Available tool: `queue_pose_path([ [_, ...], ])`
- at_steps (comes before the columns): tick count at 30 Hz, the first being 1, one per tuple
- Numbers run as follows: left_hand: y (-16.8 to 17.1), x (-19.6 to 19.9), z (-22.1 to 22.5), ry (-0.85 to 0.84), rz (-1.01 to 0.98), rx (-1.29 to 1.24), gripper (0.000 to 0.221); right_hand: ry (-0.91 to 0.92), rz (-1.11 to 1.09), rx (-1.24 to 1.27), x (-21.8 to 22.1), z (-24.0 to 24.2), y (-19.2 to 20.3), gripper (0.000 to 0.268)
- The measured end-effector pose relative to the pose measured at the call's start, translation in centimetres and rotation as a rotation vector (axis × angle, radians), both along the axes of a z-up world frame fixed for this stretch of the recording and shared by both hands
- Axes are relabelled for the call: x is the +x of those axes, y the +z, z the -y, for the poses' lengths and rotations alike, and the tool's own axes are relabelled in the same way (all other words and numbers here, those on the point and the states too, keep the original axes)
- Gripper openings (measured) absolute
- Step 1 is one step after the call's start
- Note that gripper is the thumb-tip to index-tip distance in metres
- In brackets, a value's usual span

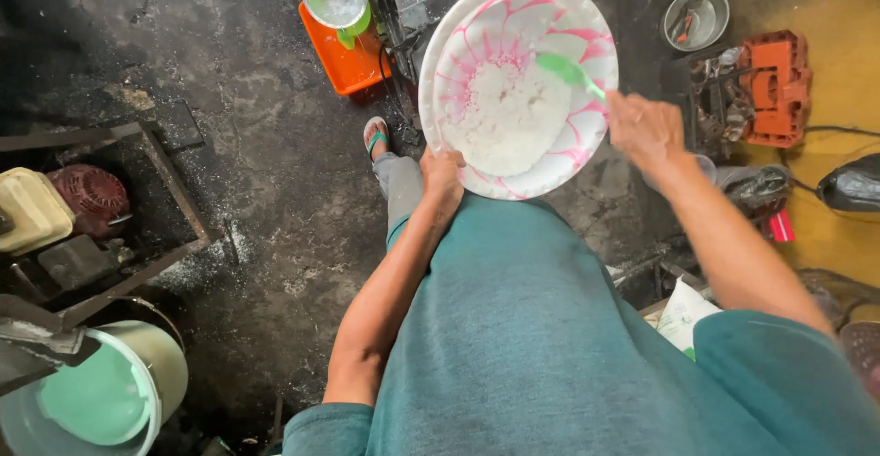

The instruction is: Scooping and stirring white powder in a bowl and feeding it into a processing machine.

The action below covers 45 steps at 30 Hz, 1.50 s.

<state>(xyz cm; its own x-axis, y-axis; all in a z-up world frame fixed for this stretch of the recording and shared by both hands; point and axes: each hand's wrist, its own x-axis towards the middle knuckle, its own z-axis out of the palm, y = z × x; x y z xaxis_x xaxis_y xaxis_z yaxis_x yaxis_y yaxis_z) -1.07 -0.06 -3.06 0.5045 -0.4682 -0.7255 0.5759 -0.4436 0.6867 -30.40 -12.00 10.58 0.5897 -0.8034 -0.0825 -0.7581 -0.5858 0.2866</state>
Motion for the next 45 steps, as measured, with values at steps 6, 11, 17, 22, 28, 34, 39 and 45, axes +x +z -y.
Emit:
queue_pose_path([
  [6,2.0,-0.5,1.0,0.018,-0.003,0.019,0.095,-0.401,0.398,0.346,2.1,-6.0,-4.6,0.031],
  [11,-0.1,-1.6,0.8,-0.061,0.004,0.022,0.096,-0.342,0.651,0.391,9.5,-9.1,-1.9,0.025],
  [17,3.9,-2.0,1.8,-0.059,-0.031,-0.013,0.1,-0.389,0.794,0.503,10.7,-10.3,-0.2,0.028],
  [22,8.1,-1.7,2.3,-0.119,-0.056,-0.021,0.103,-0.519,0.91,0.695,8.8,-9.0,-1.3,0.029],
  [28,6.3,-1.0,1.4,-0.111,-0.119,-0.062,0.1,-0.621,1.072,0.968,6.6,-6.6,-1.9,0.03],
  [34,2.0,0.9,0.0,-0.032,-0.234,-0.155,0.1,-0.6,1.113,1.003,5.5,-3.5,0.9,0.03],
  [39,-0.2,2.4,-1.7,0.003,-0.343,-0.19,0.099,-0.604,1.136,0.972,4.6,-1.1,4.1,0.03],
  [45,5.6,4.4,-1.6,0.017,-0.452,-0.226,0.092,-0.557,0.967,0.858,6.8,7.5,10.4,0.023],
])
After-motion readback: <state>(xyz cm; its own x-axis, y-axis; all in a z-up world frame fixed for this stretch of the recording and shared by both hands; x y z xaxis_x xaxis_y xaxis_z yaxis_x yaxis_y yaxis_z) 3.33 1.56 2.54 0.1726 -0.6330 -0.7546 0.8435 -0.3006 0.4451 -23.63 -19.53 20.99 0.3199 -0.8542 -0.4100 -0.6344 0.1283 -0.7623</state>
